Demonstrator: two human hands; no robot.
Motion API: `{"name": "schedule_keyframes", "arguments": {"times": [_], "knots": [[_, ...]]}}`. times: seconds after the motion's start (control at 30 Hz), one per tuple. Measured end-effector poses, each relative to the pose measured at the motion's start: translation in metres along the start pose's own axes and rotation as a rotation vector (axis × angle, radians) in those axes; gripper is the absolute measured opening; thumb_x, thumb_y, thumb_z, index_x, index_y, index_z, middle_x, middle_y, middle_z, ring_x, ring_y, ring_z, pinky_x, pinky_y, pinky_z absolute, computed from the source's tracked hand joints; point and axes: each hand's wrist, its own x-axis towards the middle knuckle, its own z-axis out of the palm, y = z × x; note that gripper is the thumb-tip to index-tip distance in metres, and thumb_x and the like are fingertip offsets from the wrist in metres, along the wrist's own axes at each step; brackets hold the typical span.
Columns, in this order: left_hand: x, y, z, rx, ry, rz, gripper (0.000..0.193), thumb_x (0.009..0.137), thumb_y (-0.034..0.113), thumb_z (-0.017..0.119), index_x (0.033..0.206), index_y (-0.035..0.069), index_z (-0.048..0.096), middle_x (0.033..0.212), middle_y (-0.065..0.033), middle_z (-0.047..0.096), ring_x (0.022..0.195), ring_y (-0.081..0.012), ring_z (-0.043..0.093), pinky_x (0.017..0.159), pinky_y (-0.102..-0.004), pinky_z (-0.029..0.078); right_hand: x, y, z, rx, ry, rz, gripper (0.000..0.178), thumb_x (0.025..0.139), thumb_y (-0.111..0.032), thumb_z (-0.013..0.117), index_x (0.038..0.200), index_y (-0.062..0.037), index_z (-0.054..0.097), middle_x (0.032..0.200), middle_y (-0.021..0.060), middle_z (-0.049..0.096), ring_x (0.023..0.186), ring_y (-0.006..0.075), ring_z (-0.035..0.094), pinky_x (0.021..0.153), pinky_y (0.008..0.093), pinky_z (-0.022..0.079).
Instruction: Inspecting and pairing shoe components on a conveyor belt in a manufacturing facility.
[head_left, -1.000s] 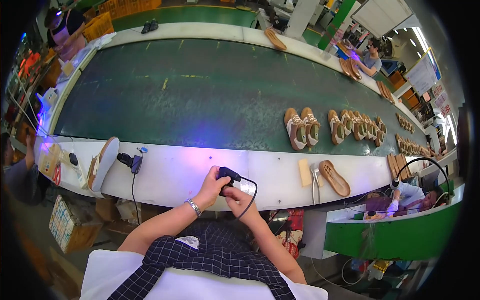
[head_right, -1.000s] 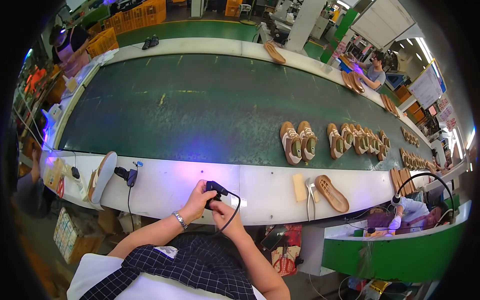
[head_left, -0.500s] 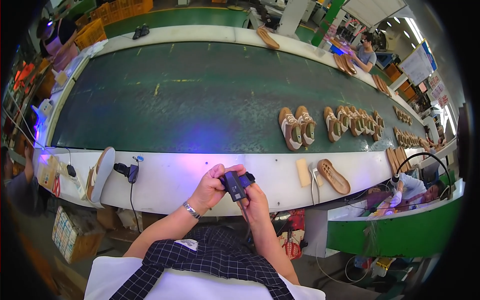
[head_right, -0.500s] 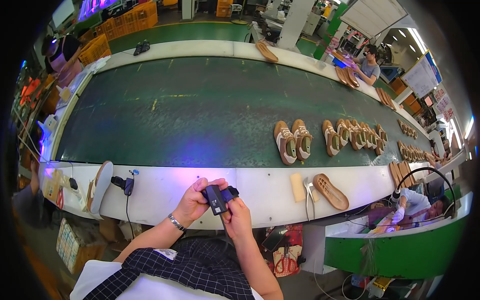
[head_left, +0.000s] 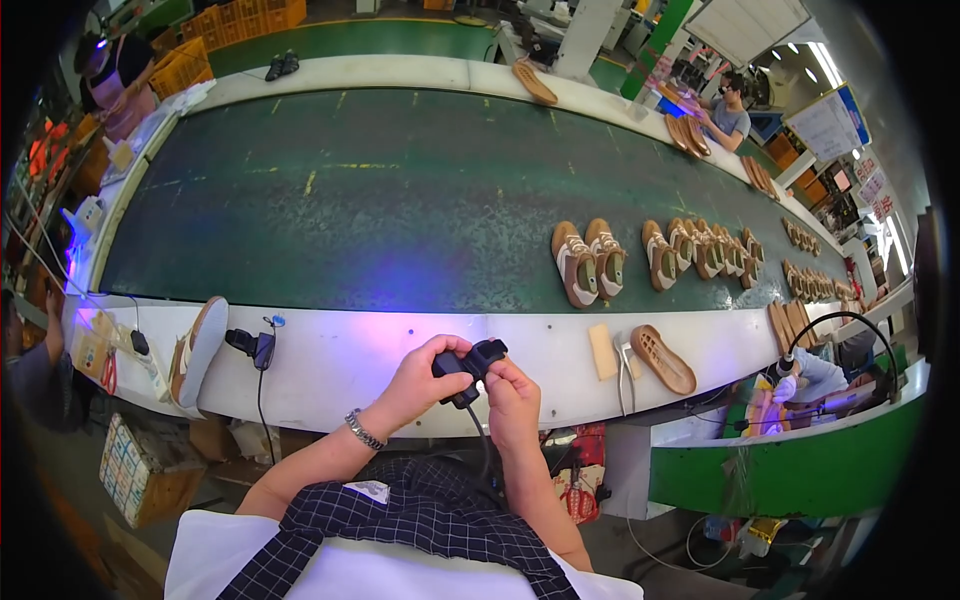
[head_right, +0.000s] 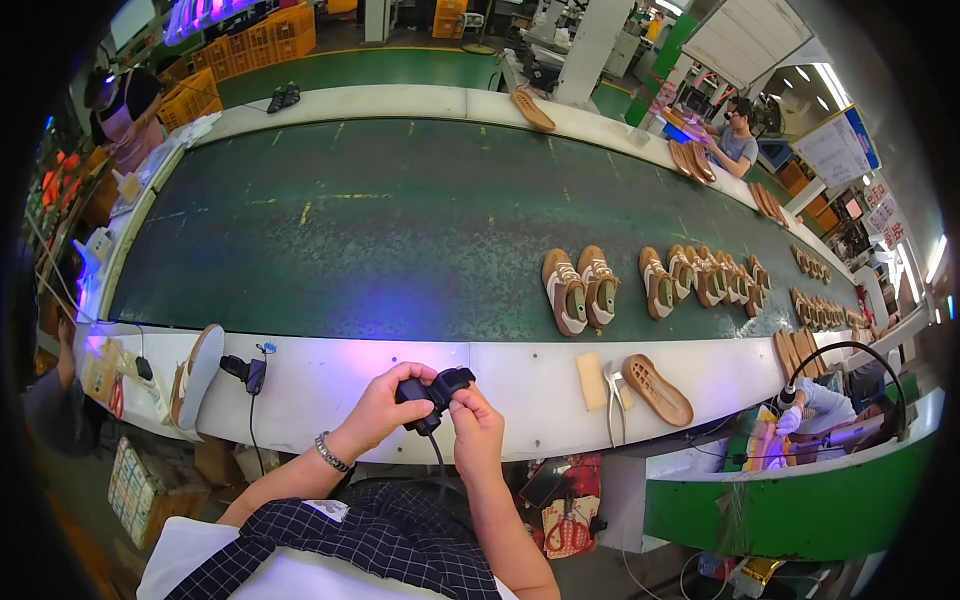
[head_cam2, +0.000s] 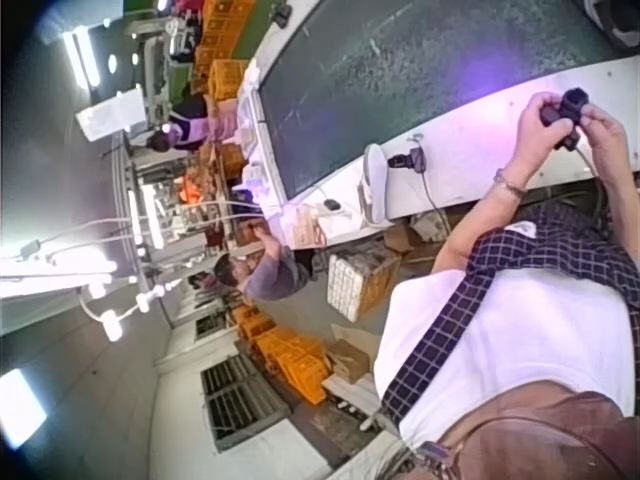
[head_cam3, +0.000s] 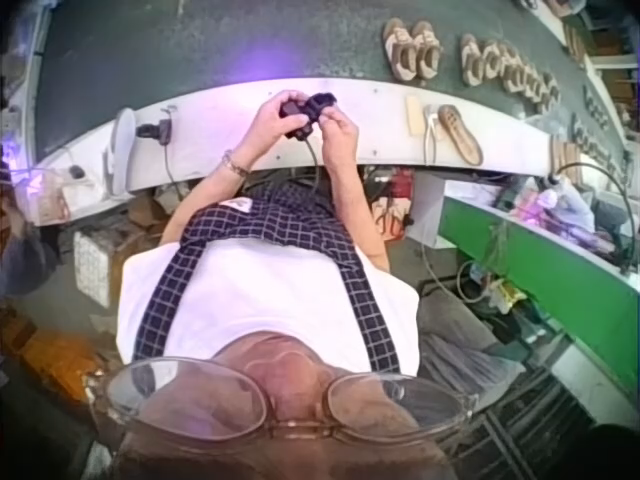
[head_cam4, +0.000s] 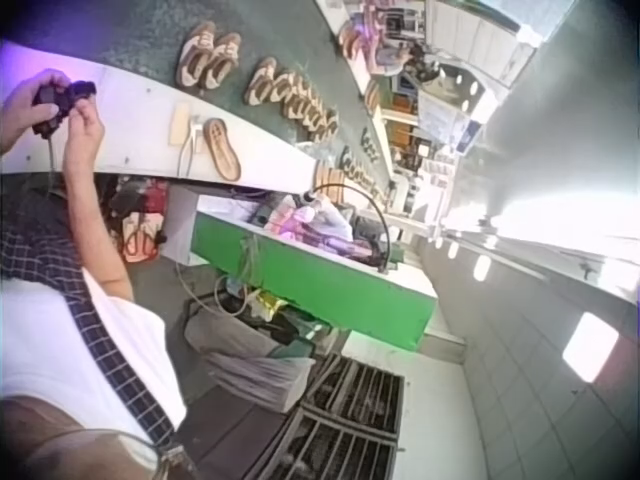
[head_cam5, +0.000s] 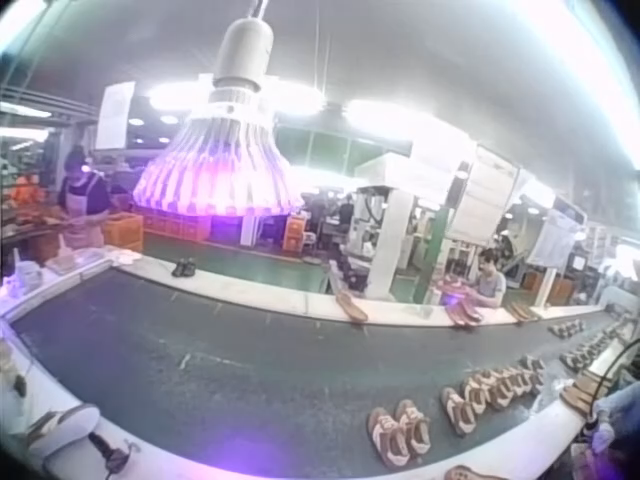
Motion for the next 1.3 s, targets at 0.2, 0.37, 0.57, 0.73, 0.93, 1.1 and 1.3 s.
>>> {"name": "schedule_keyframes", "arguments": {"times": [0.2,0.37,0.57,0.73,0.93,1.1,1.3], "knots": [[0.015,0.001,-0.015,-0.050,-0.033,-0.137,0.032,0.068,0.005,0.065,0.099,0.002,0.057,0.081,-0.0007,0.057,0.071,-0.0083,0.054,0.066,-0.0213,0.044,0.003,-0.002,0.014,0.285,-0.171,0.150,0.043,0.076,0.008,0.042,0.117,0.0048,0.053,0.112,0.0080,0.055,0.105,0.0125,0.049,0.089,0.0245,0.039],[0.019,-0.022,-0.021,-0.281,-0.018,-0.177,0.017,0.074,0.005,0.064,0.090,0.003,0.058,0.082,-0.0017,0.060,0.071,-0.0085,0.056,0.065,-0.0213,0.046,0.005,0.019,0.010,0.035,-0.147,0.125,0.050,0.075,0.010,0.038,0.123,0.0058,0.048,0.131,0.0145,0.047,0.124,0.0192,0.043,0.097,0.0276,0.037],[0.017,-0.027,-0.020,-0.210,-0.038,-0.254,0.013,0.080,0.010,0.067,0.089,0.003,0.060,0.081,-0.0006,0.062,0.070,-0.0070,0.057,0.065,-0.0199,0.046,0.001,0.010,0.001,-0.938,-0.296,-0.069,0.054,0.080,0.007,0.038,0.134,0.0011,0.037,0.145,0.0240,0.026,0.134,0.0290,0.030,0.105,0.0324,0.030],[0.005,-0.015,-0.015,-0.204,-0.175,-0.250,0.012,0.080,0.009,0.067,0.089,0.003,0.061,0.081,-0.0006,0.062,0.069,-0.0057,0.057,0.064,-0.0200,0.046,-0.003,-0.010,-0.004,-0.286,-0.335,0.357,0.063,0.079,0.006,0.044,0.140,0.0026,0.027,0.140,0.0172,0.037,0.129,0.0249,0.036,0.106,0.0351,0.028],[-0.007,-0.026,-0.005,-0.272,-0.189,-0.279,0.012,0.081,0.008,0.065,0.091,0.002,0.062,0.082,0.0000,0.062,0.071,-0.0059,0.057,0.066,-0.0205,0.047,-0.010,0.024,-0.009,0.426,-0.038,0.263,0.048,0.080,-0.001,0.060,0.125,0.0081,0.047,0.127,0.0143,0.050,0.113,0.0219,0.051,0.099,0.0339,0.038],[-0.018,-0.041,0.001,-0.267,-0.243,-0.232,0.012,0.080,0.006,0.066,0.091,0.002,0.063,0.084,0.0003,0.061,0.075,-0.0055,0.056,0.071,-0.0208,0.046,-0.015,0.022,0.012,0.090,0.190,0.050,0.043,0.088,-0.010,0.055,0.129,0.0015,0.047,0.136,0.0159,0.042,0.117,0.0222,0.048,0.099,0.0326,0.038],[-0.021,-0.049,0.007,-0.281,-0.222,-0.243,0.013,0.080,0.004,0.065,0.093,0.001,0.063,0.087,-0.0004,0.062,0.078,-0.0059,0.056,0.073,-0.0208,0.045,-0.015,0.020,-0.006,-0.427,0.008,0.245,0.068,0.095,-0.030,0.045,0.147,-0.0135,0.004,0.148,0.0205,0.017,0.123,0.0276,0.042,0.097,0.0325,0.040]]}}
